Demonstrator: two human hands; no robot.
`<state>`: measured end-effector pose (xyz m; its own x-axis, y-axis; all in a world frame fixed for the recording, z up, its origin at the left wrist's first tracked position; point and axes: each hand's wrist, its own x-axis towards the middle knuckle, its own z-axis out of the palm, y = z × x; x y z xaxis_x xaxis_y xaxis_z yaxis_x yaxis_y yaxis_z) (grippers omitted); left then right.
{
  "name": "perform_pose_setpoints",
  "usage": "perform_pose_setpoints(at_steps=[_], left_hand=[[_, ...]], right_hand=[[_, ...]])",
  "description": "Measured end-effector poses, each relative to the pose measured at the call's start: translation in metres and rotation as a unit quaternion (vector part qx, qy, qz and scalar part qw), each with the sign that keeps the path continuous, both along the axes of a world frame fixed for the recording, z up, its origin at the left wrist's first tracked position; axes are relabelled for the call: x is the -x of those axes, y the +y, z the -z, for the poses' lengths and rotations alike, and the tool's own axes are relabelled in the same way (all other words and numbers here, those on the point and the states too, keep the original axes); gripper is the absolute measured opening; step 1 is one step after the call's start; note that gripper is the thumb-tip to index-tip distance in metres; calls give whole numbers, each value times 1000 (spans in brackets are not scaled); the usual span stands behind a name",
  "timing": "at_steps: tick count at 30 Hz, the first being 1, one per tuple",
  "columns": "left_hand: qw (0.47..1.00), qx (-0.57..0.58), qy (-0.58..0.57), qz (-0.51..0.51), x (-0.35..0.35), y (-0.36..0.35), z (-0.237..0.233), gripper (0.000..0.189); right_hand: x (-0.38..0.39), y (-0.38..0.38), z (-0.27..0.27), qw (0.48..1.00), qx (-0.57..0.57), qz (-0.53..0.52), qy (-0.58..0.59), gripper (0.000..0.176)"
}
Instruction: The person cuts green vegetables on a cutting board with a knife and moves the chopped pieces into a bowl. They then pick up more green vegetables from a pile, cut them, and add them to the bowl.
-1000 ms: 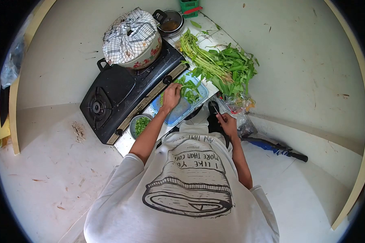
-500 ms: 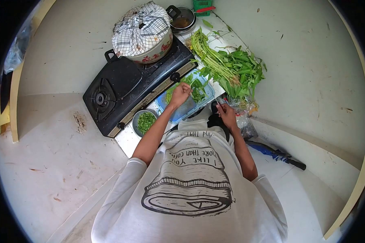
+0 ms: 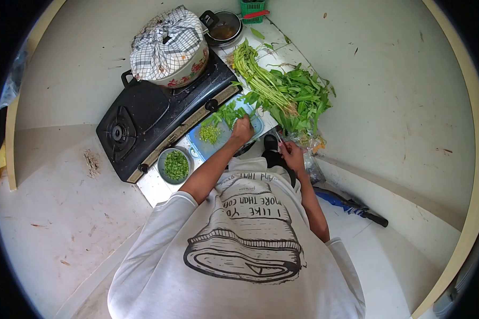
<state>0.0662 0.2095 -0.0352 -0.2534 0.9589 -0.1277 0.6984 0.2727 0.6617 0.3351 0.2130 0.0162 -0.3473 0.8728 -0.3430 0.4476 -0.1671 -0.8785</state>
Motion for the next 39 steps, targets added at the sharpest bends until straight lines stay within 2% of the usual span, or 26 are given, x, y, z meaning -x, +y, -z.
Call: perform_pose_setpoints(at_steps=[4,7,13,16,19,25,28,34,37,38,39], left_hand=[[998,40,20,-34,-10,7,-5,31],[994,28,74,-75,-24,1,-4,38],[994,9,96,-54,-27,-4,10,43],[991,-42,79,-97,-30,-8,5,40],[990,1,0,-139,-27,-9,-6,32],[976,-70,-92,-182,-20,-19,-50,16],[943,-76,-169,-277,-20,-30,-79,14],[905,-139,-160,-369,7,-87,-91,16],[910,-89,-105,-392,24,-130,-87,15],[918,-52,-100,-381,30,-144,-86,17],[935,-64,-61,-344,36,-157,-82,18]], right_hand=[[-9,20,0,999,7,-39,-14,36],[-11,34,-4,998,16,-63,-23,31],[-7,58,-7,994,17,-107,-20,32],[-5,66,-1,991,12,-131,-24,33],[-1,70,-1,989,16,-143,-24,34],[8,71,-8,988,36,-148,3,33],[15,68,-15,990,48,-134,24,32],[26,58,-10,991,39,-116,56,30],[35,54,-15,987,39,-141,60,29],[38,51,-16,986,46,-149,59,29],[42,49,-17,984,53,-158,58,29]])
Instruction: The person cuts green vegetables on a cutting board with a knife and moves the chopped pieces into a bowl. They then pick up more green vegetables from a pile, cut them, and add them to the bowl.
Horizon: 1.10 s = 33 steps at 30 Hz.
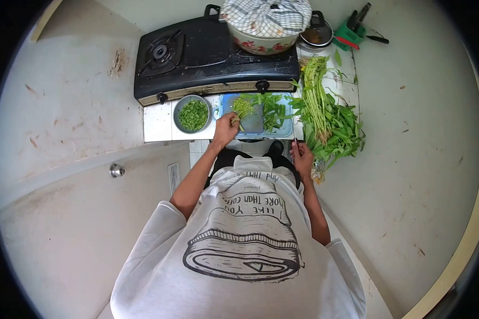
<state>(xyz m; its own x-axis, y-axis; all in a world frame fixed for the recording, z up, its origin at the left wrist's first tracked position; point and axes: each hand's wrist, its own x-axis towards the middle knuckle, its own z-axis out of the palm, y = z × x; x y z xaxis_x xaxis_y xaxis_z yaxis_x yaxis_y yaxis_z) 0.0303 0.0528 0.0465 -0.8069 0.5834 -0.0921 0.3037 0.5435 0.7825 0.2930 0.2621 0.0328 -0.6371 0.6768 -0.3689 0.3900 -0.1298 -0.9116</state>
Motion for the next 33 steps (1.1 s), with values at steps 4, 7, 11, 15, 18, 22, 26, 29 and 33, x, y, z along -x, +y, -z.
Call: perform_pose_setpoints(at_steps=[4,7,11,15,18,22,26,29,33], left_hand=[[983,75,94,137,23,-30,12,25],[968,117,133,180,32,-23,14,28],[963,111,109,220,40,-19,13,27],[992,38,19,115,36,-30,13,24],[997,29,-72,12,26,-41,-8,18],[997,34,-38,-50,12,-57,31,23],[995,82,-1,-51,8,-57,47,27],[991,127,-9,-46,5,-53,42,29],[992,115,37,-42,-3,-49,31,31]], right_hand=[[18,-9,6,997,-23,-58,-33,30],[33,-15,7,995,-26,-88,-47,31],[51,-22,3,994,-22,-99,-40,33],[56,-25,4,994,-6,-103,-37,35],[56,-23,16,993,-3,-109,-32,35],[55,-19,37,992,-3,-124,-18,34],[59,-12,39,988,-21,-144,-44,33],[62,-4,35,985,-33,-159,-59,33],[67,0,33,981,-43,-181,-62,33]])
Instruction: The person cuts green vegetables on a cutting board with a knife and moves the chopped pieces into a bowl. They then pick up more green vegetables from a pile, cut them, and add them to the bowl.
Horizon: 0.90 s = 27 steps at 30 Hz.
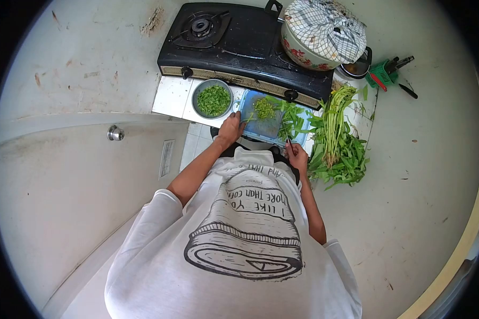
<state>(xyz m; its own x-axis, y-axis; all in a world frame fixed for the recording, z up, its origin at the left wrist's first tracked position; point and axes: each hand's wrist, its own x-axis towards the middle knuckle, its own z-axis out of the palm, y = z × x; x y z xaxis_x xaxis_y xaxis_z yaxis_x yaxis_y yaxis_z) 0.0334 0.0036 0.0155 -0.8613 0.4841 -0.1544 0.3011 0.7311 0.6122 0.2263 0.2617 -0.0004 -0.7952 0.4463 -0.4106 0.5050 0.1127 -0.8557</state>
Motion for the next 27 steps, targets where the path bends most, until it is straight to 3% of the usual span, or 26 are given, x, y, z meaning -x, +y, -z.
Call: perform_pose_setpoints(at_steps=[5,12,17,23,26,27], left_hand=[[999,-49,4,17,1,8,8,33],[991,-128,17,-18,3,8,6,10],[986,-148,-37,-73,9,0,13,8],[979,-167,113,-38,3,9,8,7],[990,-119,-59,-48,5,13,-4,10],[991,-111,-46,-53,6,14,-6,12]], right_hand=[[3,7,-3,999,-17,-34,-20,30],[0,6,6,1000,1,-28,15,30],[3,1,-1,1000,-8,-19,13,30],[-1,-6,6,1000,15,3,13,30],[-5,-8,13,1000,11,8,22,32],[-6,-9,13,1000,4,5,22,34]])
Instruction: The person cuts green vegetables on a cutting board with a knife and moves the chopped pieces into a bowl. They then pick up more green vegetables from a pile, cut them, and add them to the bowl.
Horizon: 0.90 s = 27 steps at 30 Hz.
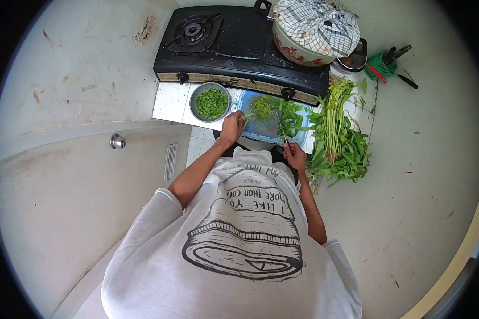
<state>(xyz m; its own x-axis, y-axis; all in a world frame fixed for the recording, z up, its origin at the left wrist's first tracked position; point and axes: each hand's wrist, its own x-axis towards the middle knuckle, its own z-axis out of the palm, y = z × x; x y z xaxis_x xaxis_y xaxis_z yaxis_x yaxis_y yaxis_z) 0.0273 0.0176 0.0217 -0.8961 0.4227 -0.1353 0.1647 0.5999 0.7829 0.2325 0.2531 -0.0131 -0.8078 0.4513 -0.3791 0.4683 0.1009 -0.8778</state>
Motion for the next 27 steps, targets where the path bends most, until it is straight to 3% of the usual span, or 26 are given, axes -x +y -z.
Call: perform_pose_setpoints(at_steps=[5,17,27], left_hand=[[996,49,73,14,4,1,9,15],[996,79,29,17,-9,2,15,19],[990,86,89,74,-8,1,11,20]], right_hand=[[-6,-4,-4,1000,-2,-4,11,34],[-14,-16,-13,1000,-28,-10,3,32],[-9,-7,-9,999,-29,-17,-14,31]])
